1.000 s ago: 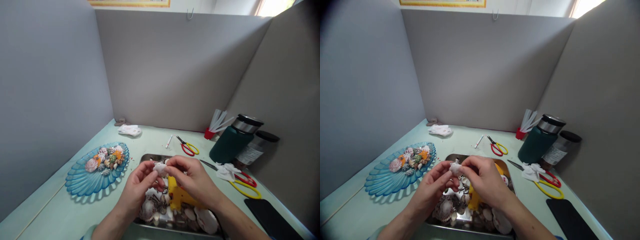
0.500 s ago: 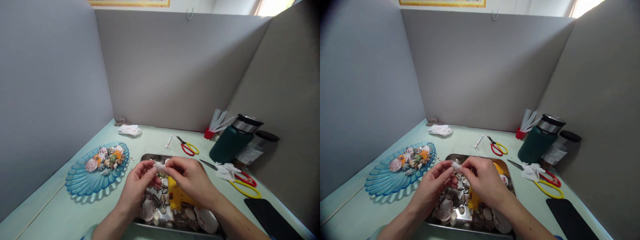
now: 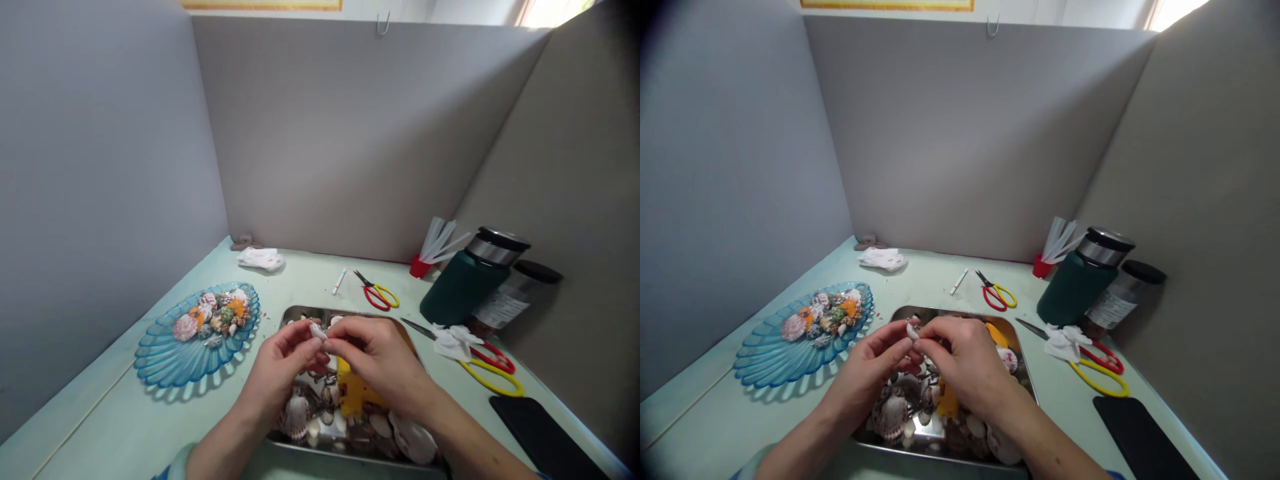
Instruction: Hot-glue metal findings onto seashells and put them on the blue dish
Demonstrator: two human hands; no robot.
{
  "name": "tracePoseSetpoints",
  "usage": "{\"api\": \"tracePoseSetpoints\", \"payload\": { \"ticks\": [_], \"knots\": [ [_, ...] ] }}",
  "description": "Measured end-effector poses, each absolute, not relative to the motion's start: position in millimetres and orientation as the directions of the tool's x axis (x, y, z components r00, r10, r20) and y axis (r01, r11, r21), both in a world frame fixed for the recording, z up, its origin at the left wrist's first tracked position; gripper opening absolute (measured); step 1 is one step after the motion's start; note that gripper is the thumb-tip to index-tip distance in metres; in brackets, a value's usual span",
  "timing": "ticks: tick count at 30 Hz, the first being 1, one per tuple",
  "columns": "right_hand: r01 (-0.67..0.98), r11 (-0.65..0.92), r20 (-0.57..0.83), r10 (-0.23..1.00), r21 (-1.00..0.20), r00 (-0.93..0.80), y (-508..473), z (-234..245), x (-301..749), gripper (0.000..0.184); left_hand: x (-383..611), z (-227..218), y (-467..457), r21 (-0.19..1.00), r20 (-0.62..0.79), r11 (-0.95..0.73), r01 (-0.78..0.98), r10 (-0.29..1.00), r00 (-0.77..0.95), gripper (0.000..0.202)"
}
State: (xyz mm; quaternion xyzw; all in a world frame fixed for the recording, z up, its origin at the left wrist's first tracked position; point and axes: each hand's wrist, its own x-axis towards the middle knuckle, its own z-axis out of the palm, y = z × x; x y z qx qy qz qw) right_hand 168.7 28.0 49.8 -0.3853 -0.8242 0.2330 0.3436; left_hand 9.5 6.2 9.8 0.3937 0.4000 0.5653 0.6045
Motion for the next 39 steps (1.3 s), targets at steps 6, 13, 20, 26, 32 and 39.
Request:
{"api": "tracePoseSetpoints", "payload": {
  "ticks": [6,13,20,26,32,39],
  "knots": [
    [0.574,0.547,0.374,0.837,-0.609,-0.400,30,51,170,0.015,5,6,9,0.929,-0.027,0.017,-0.370,0.999,-0.022,0.026],
    [0.622,0.556,0.407,0.830,-0.551,-0.382,29,49,169,0.017,9,11,7,0.943,0.025,-0.037,-0.330,0.999,-0.041,0.039],
    [0.493,0.668,0.498,0.744,-0.558,-0.444,22,48,165,0.012,7,9,6,0.869,0.032,0.056,-0.491,0.985,0.170,0.041],
    [0.510,0.744,0.572,0.663,-0.432,-0.482,18,45,163,0.013,5,9,5,0.784,0.069,0.165,-0.599,0.935,0.348,0.026],
    [0.530,0.782,0.593,0.607,-0.327,-0.530,13,45,158,0.015,2,7,3,0.766,0.056,0.211,-0.608,0.919,0.390,0.016],
    [0.511,0.712,0.594,0.694,-0.482,-0.408,17,60,169,0.009,2,13,2,0.824,0.087,0.229,-0.519,0.853,0.515,0.035]
  ]
}}
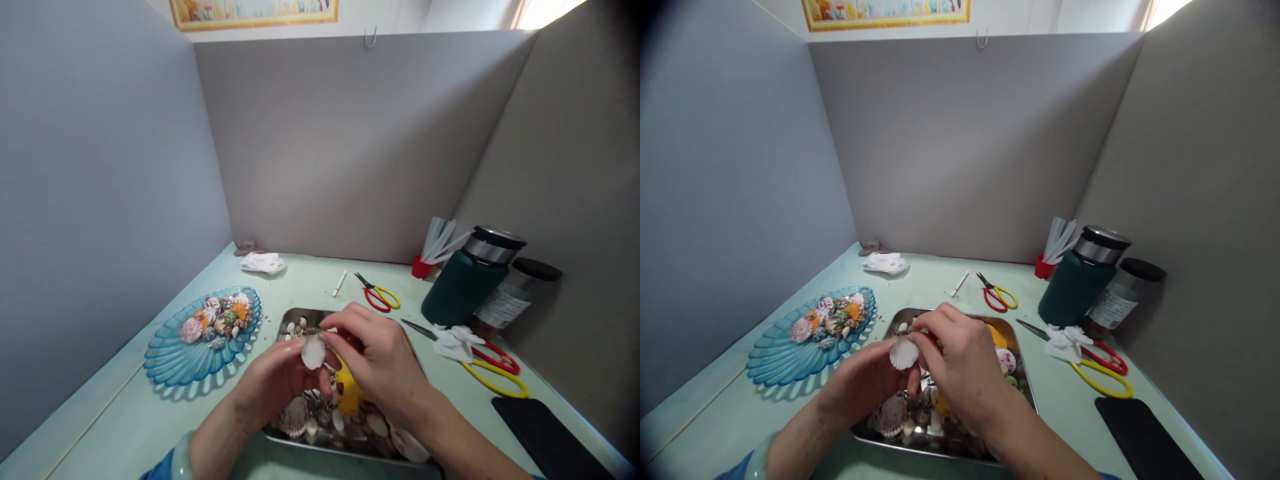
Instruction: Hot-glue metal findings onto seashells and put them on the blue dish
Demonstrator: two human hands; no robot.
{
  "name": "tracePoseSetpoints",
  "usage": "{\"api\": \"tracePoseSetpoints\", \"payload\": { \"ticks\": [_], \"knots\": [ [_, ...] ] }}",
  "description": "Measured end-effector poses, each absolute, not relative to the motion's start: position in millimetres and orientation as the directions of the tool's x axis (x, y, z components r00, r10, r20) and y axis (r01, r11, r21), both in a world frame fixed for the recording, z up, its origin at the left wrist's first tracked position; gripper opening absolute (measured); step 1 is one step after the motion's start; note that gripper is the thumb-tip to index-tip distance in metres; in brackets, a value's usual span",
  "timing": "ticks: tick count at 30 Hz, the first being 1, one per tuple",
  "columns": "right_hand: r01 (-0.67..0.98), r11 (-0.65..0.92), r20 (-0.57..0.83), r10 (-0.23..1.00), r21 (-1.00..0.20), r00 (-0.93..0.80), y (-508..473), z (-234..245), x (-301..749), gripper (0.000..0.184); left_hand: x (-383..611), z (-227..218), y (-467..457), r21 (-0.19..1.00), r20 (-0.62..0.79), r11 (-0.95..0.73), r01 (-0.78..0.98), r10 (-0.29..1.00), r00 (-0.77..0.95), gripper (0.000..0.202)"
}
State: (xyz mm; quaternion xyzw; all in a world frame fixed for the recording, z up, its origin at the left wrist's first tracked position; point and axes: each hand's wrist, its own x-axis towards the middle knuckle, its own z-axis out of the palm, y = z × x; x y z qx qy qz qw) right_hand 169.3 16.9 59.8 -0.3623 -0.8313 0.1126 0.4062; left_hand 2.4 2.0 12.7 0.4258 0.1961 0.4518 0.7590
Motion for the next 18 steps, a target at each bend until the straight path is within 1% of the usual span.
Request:
{"api": "tracePoseSetpoints", "payload": {
  "ticks": [8,18],
  "knots": [
    [0.535,0.712,0.569,0.694,-0.455,-0.441,17.8,54.1,165.6,0.012,5.0,11.6,0.3,0.825,0.044,0.287,-0.486,0.826,0.562,0.042],
    [0.545,0.723,0.544,0.685,-0.425,-0.485,17.4,56.5,169.0,0.014,6.8,6.7,2.0,0.818,0.064,0.274,-0.506,0.831,0.553,0.043]
  ]
}}
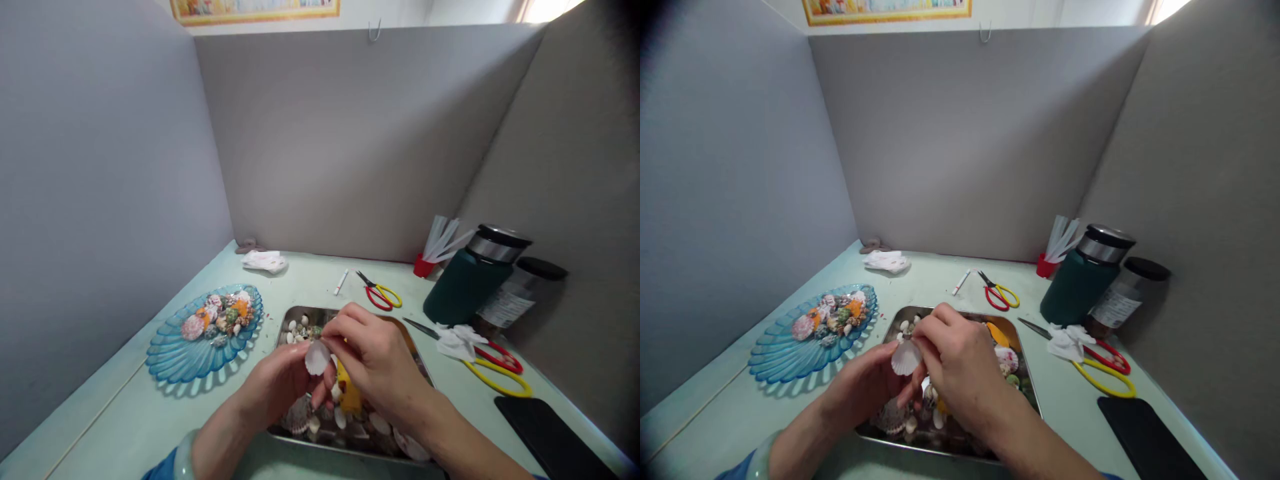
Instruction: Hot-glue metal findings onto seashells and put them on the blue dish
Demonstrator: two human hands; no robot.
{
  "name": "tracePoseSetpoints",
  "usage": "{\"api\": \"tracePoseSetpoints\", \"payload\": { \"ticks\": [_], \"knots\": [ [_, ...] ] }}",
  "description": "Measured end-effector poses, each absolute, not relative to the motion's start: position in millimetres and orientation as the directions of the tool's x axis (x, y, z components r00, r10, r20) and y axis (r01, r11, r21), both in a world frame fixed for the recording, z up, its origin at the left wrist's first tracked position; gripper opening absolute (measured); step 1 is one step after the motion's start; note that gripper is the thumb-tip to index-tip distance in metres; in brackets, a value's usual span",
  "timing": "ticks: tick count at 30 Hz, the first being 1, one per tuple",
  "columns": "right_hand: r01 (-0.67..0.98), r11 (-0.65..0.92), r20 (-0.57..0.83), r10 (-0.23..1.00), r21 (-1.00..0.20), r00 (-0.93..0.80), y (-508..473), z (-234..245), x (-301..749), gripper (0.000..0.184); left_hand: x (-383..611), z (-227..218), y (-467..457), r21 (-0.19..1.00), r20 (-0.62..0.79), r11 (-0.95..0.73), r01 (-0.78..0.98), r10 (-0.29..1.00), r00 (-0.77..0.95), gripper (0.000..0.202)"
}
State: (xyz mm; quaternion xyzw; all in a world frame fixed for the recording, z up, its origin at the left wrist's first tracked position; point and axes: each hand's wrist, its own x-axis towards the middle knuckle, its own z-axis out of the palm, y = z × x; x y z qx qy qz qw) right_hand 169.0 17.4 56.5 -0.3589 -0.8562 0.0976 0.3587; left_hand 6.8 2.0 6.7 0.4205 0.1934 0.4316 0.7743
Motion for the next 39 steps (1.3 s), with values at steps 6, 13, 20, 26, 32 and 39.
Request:
{"api": "tracePoseSetpoints", "payload": {
  "ticks": [6,13,20,26,32,39],
  "knots": [
    [0.509,0.739,0.548,0.671,-0.441,-0.499,19.3,55.2,171.8,0.015,6.8,3.3,4.6,0.828,0.070,0.257,-0.499,0.835,0.546,0.039],
    [0.360,0.704,0.528,0.702,-0.612,-0.478,23.9,56.6,172.3,0.013,6.8,5.1,3.4,0.816,0.115,0.238,-0.527,0.826,0.551,0.042],
    [0.415,0.634,0.486,0.770,-0.652,-0.414,20.4,58.1,170.7,0.021,4.2,8.1,4.8,0.799,0.114,0.106,-0.592,0.940,0.321,0.023],
    [0.506,0.692,0.452,0.721,-0.515,-0.526,18.9,54.7,167.7,0.002,5.2,6.8,7.7,0.842,0.026,0.017,-0.540,0.997,0.071,0.028],
    [0.553,0.690,0.425,0.724,-0.467,-0.544,18.0,51.5,166.9,0.007,8.2,4.2,6.8,0.910,0.078,-0.078,-0.406,0.997,-0.015,0.025],
    [0.586,0.626,0.394,0.780,-0.516,-0.487,23.9,49.2,169.1,0.011,6.8,4.4,7.0,0.925,0.067,-0.072,-0.374,0.997,-0.028,0.023]
  ]
}}
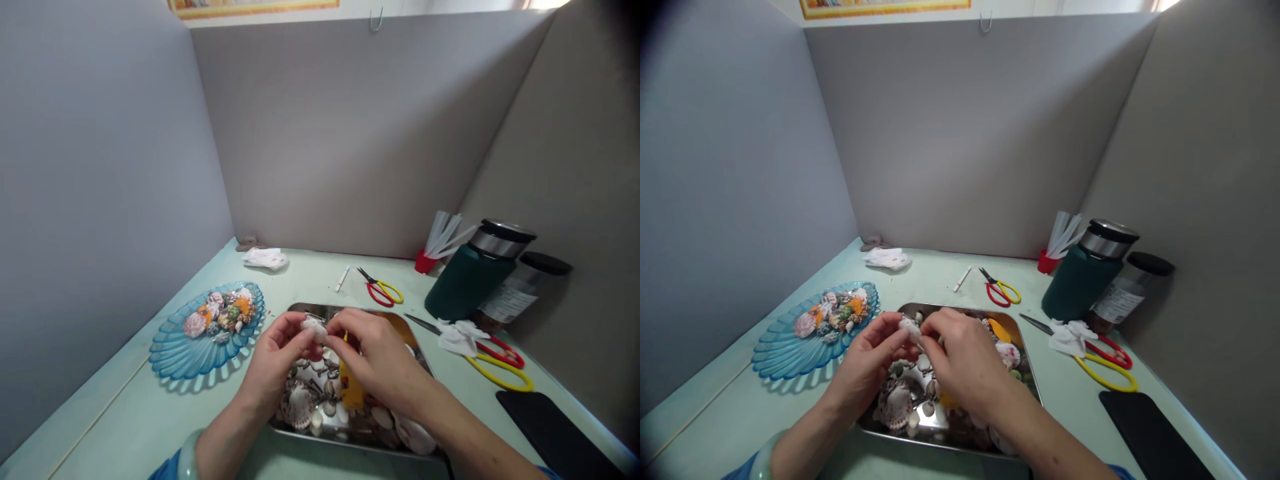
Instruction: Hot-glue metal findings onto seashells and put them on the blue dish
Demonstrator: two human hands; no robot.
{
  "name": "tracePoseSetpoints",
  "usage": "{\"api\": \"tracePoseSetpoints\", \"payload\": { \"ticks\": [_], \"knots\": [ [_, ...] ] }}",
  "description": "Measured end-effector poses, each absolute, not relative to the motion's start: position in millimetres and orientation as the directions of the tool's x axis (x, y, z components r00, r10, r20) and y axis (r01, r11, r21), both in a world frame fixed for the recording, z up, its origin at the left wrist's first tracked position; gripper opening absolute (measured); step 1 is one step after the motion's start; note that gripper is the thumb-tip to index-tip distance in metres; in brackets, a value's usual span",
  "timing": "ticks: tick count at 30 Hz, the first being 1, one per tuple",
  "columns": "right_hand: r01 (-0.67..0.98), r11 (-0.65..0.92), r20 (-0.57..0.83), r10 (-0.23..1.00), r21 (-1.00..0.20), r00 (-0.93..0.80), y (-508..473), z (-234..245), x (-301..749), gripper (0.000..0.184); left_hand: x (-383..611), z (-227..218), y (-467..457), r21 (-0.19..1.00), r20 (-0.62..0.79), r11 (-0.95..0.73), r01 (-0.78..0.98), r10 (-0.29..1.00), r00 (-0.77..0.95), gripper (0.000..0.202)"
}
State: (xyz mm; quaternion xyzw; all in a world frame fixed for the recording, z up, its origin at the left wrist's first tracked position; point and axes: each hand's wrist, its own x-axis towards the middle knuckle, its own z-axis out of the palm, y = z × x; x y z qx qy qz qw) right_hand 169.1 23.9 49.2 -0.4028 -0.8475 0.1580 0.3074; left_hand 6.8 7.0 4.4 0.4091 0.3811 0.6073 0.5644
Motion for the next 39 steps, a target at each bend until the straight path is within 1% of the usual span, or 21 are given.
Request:
{"api": "tracePoseSetpoints", "payload": {
  "ticks": [3,6,13,21,24,27,31,34,39],
  "knots": [
    [0.578,0.586,0.357,0.808,-0.568,-0.468,26.4,49.7,169.9,0.014,6.7,4.2,6.7,0.921,0.070,-0.074,-0.382,0.997,-0.025,0.020],
    [0.566,0.572,0.344,0.816,-0.593,-0.464,27.6,50.4,170.1,0.016,6.9,4.1,6.1,0.921,0.079,-0.072,-0.382,0.997,0.002,0.020],
    [0.550,0.599,0.358,0.796,-0.582,-0.488,27.9,51.1,171.0,0.016,7.7,6.5,4.8,0.914,0.080,-0.075,-0.398,0.997,-0.005,0.020],
    [0.540,0.600,0.364,0.795,-0.590,-0.485,27.1,52.0,170.6,0.015,7.0,5.9,4.6,0.894,0.072,-0.044,-0.446,0.996,0.045,0.019],
    [0.533,0.636,0.416,0.771,-0.558,-0.483,25.9,50.7,170.2,0.014,7.4,6.5,4.4,0.903,0.083,-0.050,-0.427,0.995,0.058,0.022],
    [0.567,0.666,0.464,0.746,-0.486,-0.478,24.3,48.3,170.2,0.012,7.9,7.8,4.3,0.925,0.106,-0.078,-0.372,0.993,0.054,0.027],
    [0.572,0.704,0.466,0.709,-0.421,-0.530,22.6,48.4,169.2,0.015,8.7,9.8,3.7,0.953,0.072,-0.057,-0.299,0.997,0.041,0.040],
    [0.535,0.740,0.454,0.673,-0.409,-0.584,22.4,50.0,168.8,0.018,8.6,9.7,3.3,0.941,0.037,-0.003,-0.338,0.995,0.096,0.048],
    [0.504,0.763,0.440,0.645,-0.404,-0.625,22.7,49.7,171.0,0.014,6.6,7.7,3.8,0.902,0.032,0.054,-0.429,0.981,0.191,0.045]
  ]
}}
